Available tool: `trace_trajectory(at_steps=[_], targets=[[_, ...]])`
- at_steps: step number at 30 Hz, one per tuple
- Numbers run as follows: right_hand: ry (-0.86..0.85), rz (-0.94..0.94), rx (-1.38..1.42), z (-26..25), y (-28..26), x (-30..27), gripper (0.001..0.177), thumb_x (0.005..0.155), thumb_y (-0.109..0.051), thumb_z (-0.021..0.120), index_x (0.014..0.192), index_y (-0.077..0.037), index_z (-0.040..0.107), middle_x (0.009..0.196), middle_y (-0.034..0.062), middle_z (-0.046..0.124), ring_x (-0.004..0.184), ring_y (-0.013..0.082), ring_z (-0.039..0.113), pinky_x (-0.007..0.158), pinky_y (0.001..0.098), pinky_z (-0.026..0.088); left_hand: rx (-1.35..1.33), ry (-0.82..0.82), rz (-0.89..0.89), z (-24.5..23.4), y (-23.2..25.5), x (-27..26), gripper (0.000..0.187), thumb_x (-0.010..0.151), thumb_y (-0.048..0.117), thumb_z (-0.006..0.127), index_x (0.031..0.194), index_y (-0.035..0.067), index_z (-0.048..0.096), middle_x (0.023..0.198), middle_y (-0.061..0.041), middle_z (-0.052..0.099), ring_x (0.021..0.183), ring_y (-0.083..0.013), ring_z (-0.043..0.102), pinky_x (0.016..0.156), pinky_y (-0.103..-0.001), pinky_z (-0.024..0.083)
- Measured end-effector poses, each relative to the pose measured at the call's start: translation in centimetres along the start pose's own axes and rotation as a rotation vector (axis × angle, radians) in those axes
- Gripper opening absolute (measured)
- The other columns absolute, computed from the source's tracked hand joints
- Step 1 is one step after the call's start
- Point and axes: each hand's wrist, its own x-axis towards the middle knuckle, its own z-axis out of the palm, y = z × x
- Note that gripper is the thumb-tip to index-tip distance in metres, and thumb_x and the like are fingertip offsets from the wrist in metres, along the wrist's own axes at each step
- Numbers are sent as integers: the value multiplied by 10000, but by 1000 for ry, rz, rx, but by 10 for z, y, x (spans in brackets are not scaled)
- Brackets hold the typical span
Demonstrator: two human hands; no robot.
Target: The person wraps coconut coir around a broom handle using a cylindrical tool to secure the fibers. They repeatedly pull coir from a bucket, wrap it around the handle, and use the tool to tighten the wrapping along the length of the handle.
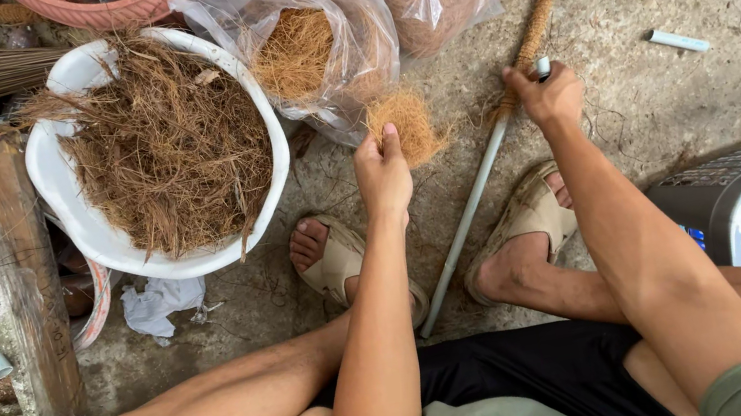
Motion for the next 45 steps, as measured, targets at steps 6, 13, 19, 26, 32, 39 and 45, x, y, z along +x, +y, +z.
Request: trace_trajectory(at_steps=[6, 13, 19, 26, 32, 39, 45], targets=[[-56, 48, -38, 4, -14, -7, 333, 899, -411, 781, 973, -88, 750, 802, 87, 700, 586, 137, 590, 562, 368, 530, -9, 24, 102, 4, -11, -4, 294, 1038, 273, 565, 1009, -2, 666, 800, -41, 657, 747, -144, 567, 734, -344, 471], [-64, -99, 176, -61, -33, -12, 189, 945, -284, 661, 976, -109, 726, 763, 46, 698, 566, 86, 582, 511, 308, 509, 44, -22, -83, 11, 2, -6, 367, 1068, 331, 518, 1110, -5, 660, 981, -140, 702, 933, -216, 673, 910, -415, 497], [106, -272, 325, -111, -27, -26, 184, 934, -195, 687, 911, -13, 696, 749, 18, 655, 636, 87, 569, 582, 302, 472, -86, 11, 17, 21, 12, -5, 348, 1040, 343, 524, 1111, 23, 640, 980, -76, 688, 931, -178, 664, 909, -409, 494], [59, -283, 477, -106, -33, -35, 183, 956, -191, 686, 894, -18, 685, 721, -3, 582, 621, 103, 478, 545, 304, 370, -109, 46, -10, 15, 4, 0, 376, 1082, 352, 550, 958, 0, 599, 751, -42, 527, 701, -151, 494, 720, -384, 450], [-19, -431, 490, -102, -57, -52, 136, 929, -162, 652, 872, -41, 676, 715, -30, 641, 617, 71, 575, 551, 266, 465, -298, 110, 38, 11, 16, 4, 311, 1038, 332, 569, 1093, 37, 651, 870, -6, 624, 773, -97, 529, 726, -317, 442], [-70, -289, 745, -85, -84, -88, 136, 914, -138, 692, 847, -51, 612, 697, -19, 550, 543, 94, 447, 482, 309, 329, -449, 109, 83, 4, 34, 0, 362, 1018, 374, 568, 1097, 31, 652, 902, -5, 656, 796, -91, 543, 736, -307, 449], [285, -588, 992, -65, -104, -130, 48, 990, -37, 648, 988, -2, 616, 849, 3, 598, 737, 96, 518, 663, 279, 416, -451, 212, -27, -7, 46, -3, 403, 1009, 473, 576, 876, 98, 508, 794, 7, 435, 776, -127, 448, 819, -330, 438]])
